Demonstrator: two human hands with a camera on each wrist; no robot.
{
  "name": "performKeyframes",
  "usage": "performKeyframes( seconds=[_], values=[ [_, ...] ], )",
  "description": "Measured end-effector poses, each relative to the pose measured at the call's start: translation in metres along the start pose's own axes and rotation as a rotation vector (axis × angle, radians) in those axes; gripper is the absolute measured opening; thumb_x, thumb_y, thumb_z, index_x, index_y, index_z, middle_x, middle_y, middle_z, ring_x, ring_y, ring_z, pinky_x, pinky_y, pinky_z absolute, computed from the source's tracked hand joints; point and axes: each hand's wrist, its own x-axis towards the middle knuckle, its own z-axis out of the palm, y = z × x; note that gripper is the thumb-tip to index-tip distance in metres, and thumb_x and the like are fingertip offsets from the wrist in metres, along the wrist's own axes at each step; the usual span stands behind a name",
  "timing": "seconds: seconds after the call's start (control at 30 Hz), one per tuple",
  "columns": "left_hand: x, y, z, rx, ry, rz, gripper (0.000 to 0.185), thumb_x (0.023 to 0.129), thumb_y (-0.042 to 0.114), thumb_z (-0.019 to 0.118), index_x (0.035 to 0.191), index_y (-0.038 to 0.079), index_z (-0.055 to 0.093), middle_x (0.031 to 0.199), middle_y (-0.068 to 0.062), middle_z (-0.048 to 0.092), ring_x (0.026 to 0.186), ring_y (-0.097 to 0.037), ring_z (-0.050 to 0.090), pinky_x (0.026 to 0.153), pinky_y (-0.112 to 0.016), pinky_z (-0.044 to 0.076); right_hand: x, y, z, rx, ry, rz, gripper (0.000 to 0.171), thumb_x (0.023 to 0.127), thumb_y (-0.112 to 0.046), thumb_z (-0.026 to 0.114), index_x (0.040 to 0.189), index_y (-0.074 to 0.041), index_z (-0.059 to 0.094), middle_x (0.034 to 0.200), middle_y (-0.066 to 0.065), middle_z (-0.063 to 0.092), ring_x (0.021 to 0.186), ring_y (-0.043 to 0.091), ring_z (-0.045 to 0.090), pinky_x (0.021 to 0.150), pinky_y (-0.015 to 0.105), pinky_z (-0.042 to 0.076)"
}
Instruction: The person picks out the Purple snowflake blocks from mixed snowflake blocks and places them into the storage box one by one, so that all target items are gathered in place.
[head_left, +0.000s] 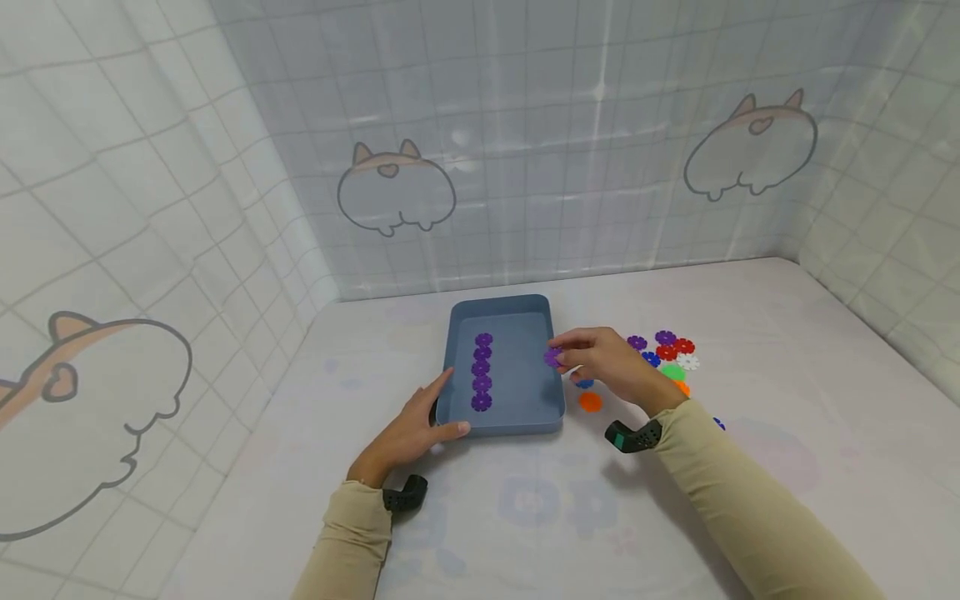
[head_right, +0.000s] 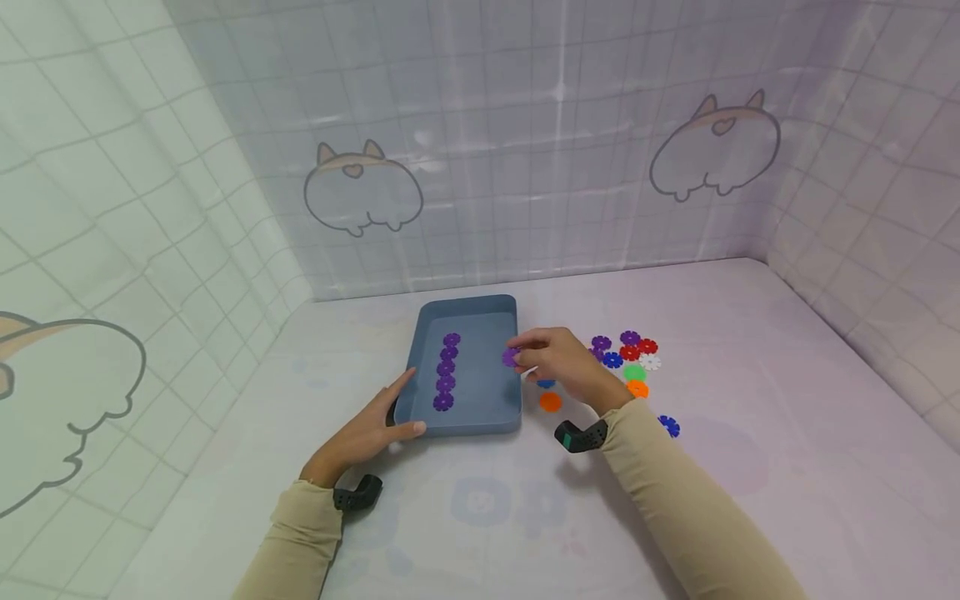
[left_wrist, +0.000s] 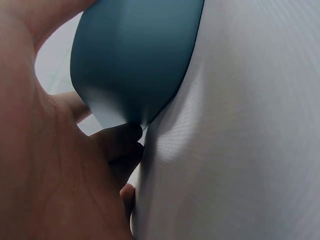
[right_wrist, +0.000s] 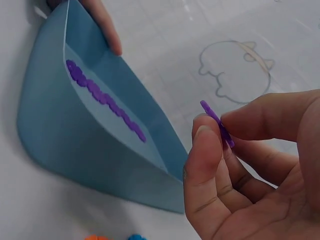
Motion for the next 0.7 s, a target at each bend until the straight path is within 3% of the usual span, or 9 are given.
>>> performKeyframes(
  seconds=[0.17,0.47,0.7],
  values=[
    [0.002,-0.001,0.000,0.002,0.004,0.009,0.097,0.091,0.056,0.067,0.163,0.027,0.009,0.167,-0.007,0.011,0.151,-0.041,-0.001,0.117,-0.064,0.006,0.006,-0.003,0.005,0.009,-0.023,0.010,0.041,0.099,-0.014,0.061,0.137,0.002,0.058,0.124,0.017,0.065,0.115,0.043,0.059,0.091,0.041,0.055],
    [0.002,-0.002,-0.002,-0.005,-0.001,0.011,0.097,0.091,0.056,0.067,0.163,0.027,0.009,0.167,-0.007,0.011,0.151,-0.041,-0.001,0.117,-0.065,0.007,0.023,-0.009,0.023,-0.026,-0.052,0.019,0.040,0.094,-0.012,0.065,0.133,-0.002,0.064,0.117,0.013,0.067,0.101,0.029,0.063,0.085,0.036,0.055],
    [0.003,-0.003,0.000,-0.009,0.004,0.001,0.097,0.091,0.056,0.067,0.163,0.028,0.010,0.167,-0.006,0.011,0.151,-0.042,-0.001,0.116,-0.066,0.007,0.035,-0.006,0.036,-0.071,-0.064,-0.002,0.040,0.093,-0.013,0.065,0.132,-0.002,0.065,0.117,0.008,0.069,0.099,0.024,0.066,0.086,0.037,0.055]
  ],
)
